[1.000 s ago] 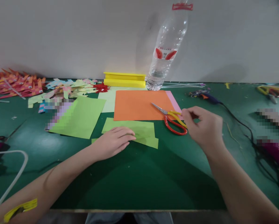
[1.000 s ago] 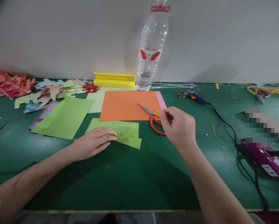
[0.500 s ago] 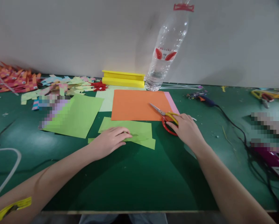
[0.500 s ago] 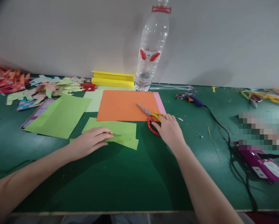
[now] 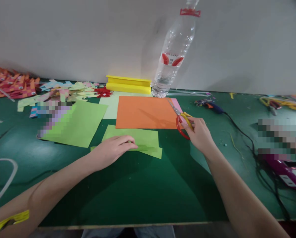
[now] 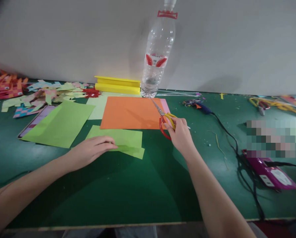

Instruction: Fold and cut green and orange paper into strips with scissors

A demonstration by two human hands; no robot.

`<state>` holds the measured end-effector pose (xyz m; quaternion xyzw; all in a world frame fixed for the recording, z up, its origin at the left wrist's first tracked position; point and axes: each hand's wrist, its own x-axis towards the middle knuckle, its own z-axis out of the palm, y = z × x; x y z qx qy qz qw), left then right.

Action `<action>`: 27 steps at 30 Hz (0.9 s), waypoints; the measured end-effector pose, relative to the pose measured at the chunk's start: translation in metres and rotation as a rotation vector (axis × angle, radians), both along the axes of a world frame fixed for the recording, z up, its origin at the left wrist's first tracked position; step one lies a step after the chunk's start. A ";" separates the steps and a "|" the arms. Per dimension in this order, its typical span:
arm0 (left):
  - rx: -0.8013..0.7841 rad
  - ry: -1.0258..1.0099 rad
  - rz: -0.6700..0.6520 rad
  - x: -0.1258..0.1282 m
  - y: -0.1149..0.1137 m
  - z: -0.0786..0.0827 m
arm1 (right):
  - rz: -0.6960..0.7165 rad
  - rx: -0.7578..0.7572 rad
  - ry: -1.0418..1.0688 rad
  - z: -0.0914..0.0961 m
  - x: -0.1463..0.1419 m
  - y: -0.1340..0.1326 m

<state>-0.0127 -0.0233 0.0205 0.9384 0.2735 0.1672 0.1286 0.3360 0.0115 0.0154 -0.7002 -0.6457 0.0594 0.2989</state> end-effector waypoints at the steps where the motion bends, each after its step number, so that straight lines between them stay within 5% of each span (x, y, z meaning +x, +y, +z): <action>1: 0.017 -0.014 0.010 -0.002 0.002 0.003 | -0.002 -0.032 0.097 -0.001 0.000 0.001; 6: -0.005 0.011 0.124 -0.019 0.013 0.014 | 0.057 -0.158 0.371 -0.004 -0.004 0.000; 16: 0.124 0.109 0.175 -0.011 0.017 -0.004 | 0.365 -0.001 -0.299 0.019 -0.026 -0.019; 27: 0.311 -0.039 0.133 -0.003 0.009 -0.009 | 0.603 0.024 -0.359 0.030 -0.014 -0.019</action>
